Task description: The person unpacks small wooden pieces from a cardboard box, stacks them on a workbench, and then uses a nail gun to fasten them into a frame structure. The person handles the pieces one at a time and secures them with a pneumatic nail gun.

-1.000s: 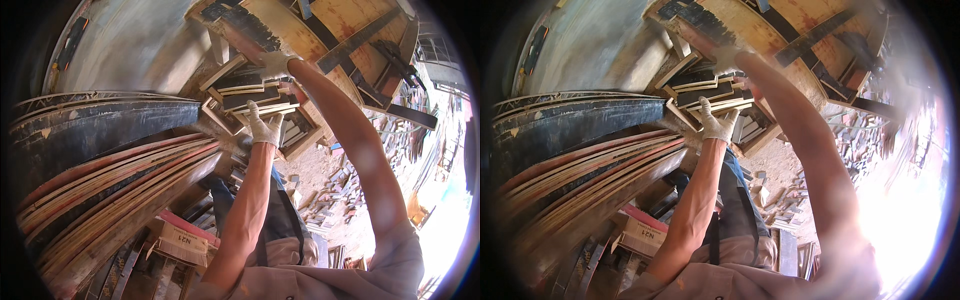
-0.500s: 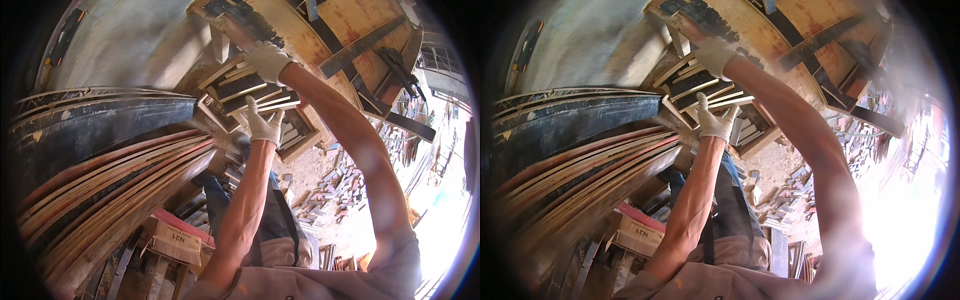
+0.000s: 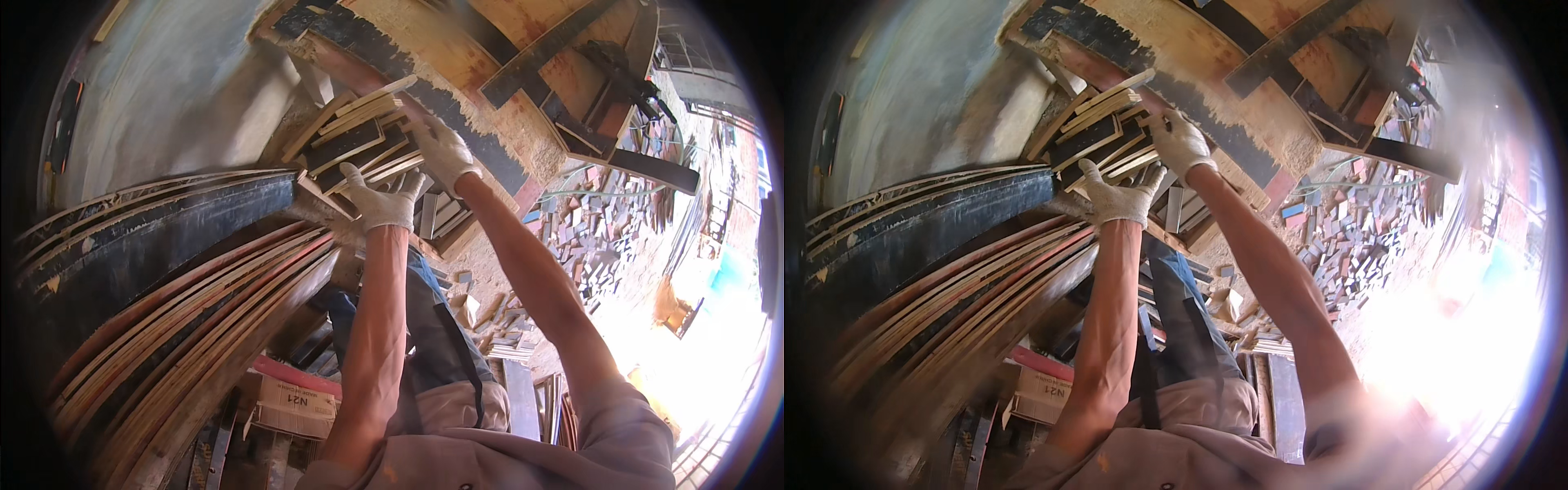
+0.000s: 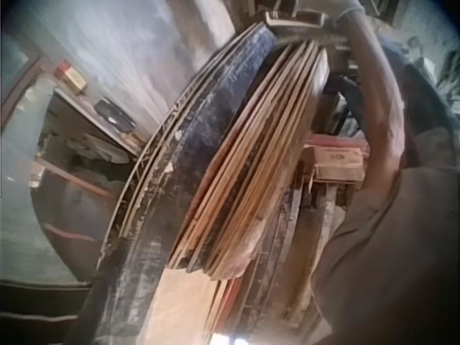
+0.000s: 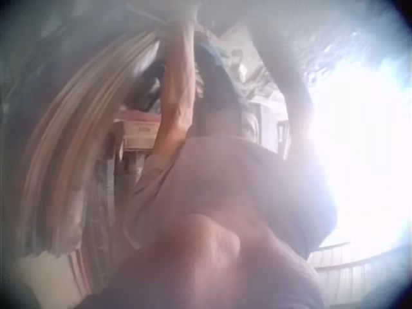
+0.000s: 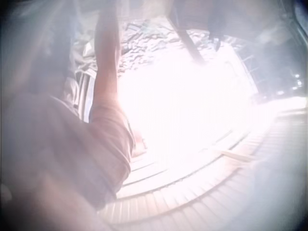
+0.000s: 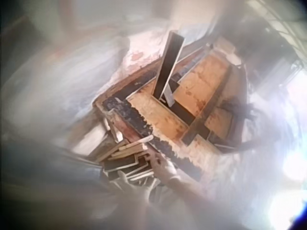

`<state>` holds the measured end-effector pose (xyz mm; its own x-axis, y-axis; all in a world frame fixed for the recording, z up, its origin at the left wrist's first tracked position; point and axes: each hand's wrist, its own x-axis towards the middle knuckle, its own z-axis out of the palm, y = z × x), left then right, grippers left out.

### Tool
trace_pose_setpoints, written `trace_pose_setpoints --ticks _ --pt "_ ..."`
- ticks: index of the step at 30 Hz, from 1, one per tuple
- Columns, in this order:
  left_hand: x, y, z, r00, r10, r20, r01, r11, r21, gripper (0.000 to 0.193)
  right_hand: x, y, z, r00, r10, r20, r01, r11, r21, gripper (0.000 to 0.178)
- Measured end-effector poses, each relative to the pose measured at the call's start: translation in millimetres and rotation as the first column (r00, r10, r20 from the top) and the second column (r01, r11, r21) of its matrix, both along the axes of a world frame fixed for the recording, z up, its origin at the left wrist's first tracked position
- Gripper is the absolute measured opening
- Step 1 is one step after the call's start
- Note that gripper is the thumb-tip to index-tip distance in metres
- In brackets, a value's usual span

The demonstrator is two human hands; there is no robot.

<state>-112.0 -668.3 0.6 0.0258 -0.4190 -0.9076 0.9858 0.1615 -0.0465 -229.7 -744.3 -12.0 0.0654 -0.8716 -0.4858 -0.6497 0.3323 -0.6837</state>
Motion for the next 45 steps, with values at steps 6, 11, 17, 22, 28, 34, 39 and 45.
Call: trace_pose_setpoints --ticks 6,11,17,22,28,34,39,45 --pt "10.6 16.7 -63.1 0.982 -0.142 0.124 0.164 0.967 -0.193 0.126 14.0 9.7 -6.9 0.975 0.126 -0.184 -0.155 0.976 -0.152 0.063" --pt "17.2 12.3 -32.1 0.912 -0.396 0.110 0.395 0.918 0.032 0.118 -16.9 17.5 -8.6 0.994 0.100 -0.045 -0.109 0.947 -0.301 0.061" --pt "14.1 46.3 -36.2 0.941 -0.337 0.026 0.336 0.942 0.014 0.082 -37.7 67.5 46.0 0.972 -0.214 -0.098 0.171 0.927 -0.333 0.038" --pt "23.3 168.3 -30.1 0.893 -0.278 0.355 0.383 0.883 -0.272 0.042 -17.7 156.2 79.2 0.961 -0.034 0.274 0.087 0.979 -0.184 0.033" --pt "123.3 402.1 109.1 0.507 -0.511 0.694 0.526 0.822 0.221 0.032 111.9 293.4 142.4 0.778 0.461 0.426 -0.502 0.865 -0.019 0.022" --pt "126.2 607.2 172.0 0.601 -0.112 0.791 -0.422 0.796 0.434 0.026 269.7 431.6 217.7 0.093 0.933 0.347 -0.971 0.162 -0.175 0.023" --pt "110.7 671.6 94.0 0.554 -0.284 0.782 -0.536 0.597 0.597 0.027 371.5 543.9 135.3 -0.415 0.909 -0.045 -0.666 -0.337 -0.665 0.022" --pt "128.6 648.5 34.5 0.577 -0.469 0.669 -0.419 0.533 0.735 0.031 428.3 638.9 85.8 -0.540 0.730 -0.419 -0.627 -0.681 -0.379 0.030"
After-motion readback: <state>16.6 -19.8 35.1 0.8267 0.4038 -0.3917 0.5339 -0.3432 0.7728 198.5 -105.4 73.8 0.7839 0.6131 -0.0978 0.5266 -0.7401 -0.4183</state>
